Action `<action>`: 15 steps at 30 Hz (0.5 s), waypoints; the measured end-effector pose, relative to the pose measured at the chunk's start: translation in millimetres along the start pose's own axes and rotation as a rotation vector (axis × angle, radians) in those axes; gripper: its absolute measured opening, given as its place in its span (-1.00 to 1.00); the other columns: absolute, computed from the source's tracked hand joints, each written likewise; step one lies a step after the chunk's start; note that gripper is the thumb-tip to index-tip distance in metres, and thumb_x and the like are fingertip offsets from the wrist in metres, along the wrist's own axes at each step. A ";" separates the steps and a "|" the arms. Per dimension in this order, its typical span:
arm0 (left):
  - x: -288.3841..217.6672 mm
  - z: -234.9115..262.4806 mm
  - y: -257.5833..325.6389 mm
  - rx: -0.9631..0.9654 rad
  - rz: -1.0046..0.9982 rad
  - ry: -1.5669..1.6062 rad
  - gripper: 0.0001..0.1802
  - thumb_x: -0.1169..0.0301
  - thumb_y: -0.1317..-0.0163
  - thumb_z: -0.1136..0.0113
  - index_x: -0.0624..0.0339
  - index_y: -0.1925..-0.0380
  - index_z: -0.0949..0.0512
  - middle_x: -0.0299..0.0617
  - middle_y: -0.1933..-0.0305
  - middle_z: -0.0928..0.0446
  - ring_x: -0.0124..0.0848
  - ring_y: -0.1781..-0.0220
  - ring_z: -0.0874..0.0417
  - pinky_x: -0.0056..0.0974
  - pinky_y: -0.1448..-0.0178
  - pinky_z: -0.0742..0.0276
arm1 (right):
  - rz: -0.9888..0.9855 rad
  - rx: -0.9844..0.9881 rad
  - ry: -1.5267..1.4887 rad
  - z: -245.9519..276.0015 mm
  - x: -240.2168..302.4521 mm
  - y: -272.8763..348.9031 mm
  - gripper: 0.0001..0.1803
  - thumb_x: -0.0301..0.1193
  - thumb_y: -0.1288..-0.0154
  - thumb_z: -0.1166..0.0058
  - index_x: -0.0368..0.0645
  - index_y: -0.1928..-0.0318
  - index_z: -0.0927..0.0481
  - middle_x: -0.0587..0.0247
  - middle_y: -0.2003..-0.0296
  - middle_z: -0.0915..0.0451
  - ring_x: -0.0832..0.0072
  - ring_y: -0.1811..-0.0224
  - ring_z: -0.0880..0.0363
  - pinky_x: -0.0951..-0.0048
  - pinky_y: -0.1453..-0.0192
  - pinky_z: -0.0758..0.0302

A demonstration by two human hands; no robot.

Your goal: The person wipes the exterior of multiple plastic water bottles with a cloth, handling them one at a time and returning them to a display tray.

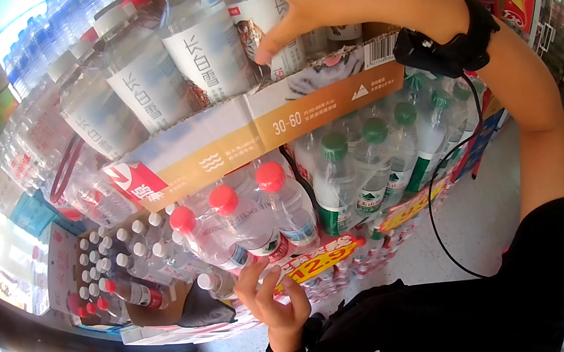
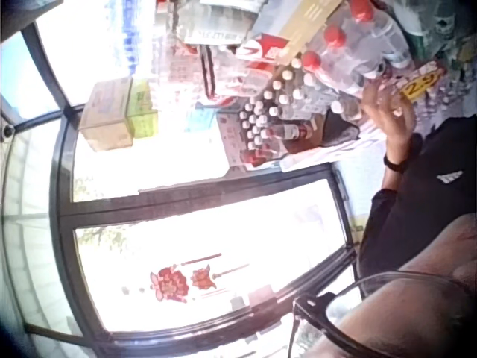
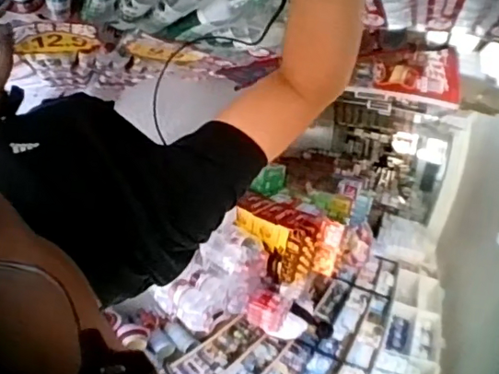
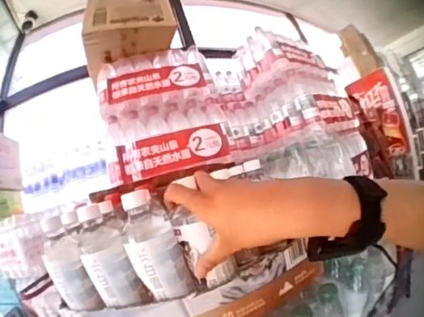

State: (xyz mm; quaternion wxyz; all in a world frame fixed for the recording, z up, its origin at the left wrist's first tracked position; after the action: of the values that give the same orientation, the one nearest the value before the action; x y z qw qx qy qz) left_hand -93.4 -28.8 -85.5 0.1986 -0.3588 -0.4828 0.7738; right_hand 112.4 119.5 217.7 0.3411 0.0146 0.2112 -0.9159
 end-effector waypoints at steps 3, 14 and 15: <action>-3.2 2.0 -9.3 -0.001 -0.036 -0.038 -0.68 0.58 -0.10 -0.10 0.23 0.09 -0.42 0.06 0.00 -0.47 -0.06 -0.02 -0.47 -0.05 -0.14 -0.34 | 0.159 -0.157 0.116 -7.6 -10.0 -1.4 -0.12 -0.07 0.20 -0.49 -0.04 -0.17 -0.38 -0.05 0.11 -0.60 0.15 -0.01 -0.59 0.21 -0.03 -0.53; -9.3 4.5 -36.4 -0.028 -0.125 -0.097 -0.71 0.60 -0.10 -0.08 0.25 0.13 -0.45 0.06 -0.01 -0.46 -0.09 -0.02 -0.47 -0.10 -0.10 -0.37 | 0.058 -0.143 0.163 -4.6 10.4 2.0 -0.33 -0.32 -0.01 -0.35 0.01 -0.18 -0.42 0.11 0.07 -0.63 0.24 0.02 -0.60 0.22 0.00 -0.50; -10.1 1.6 -35.9 -0.028 -0.131 -0.088 -0.71 0.60 -0.10 -0.08 0.25 0.13 -0.45 0.06 -0.01 -0.46 -0.09 -0.02 -0.47 -0.10 -0.10 -0.37 | 0.050 -0.143 0.171 -5.2 4.8 3.7 -0.33 -0.32 -0.01 -0.35 0.01 -0.18 -0.42 0.11 0.07 -0.63 0.24 0.02 -0.60 0.22 0.00 -0.50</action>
State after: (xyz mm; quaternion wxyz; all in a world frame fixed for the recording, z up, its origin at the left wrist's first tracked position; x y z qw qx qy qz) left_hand -89.2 -20.0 -49.4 0.2224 -0.2946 -0.5245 0.7672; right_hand 110.4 116.0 210.8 0.3447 0.0734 0.3041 -0.8850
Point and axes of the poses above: each hand's wrist, its own y-axis away from the middle knuckle, its own z-axis out of the back of the hand, x = y × z, the point moved 1 cm from there along -y, towards the middle knuckle
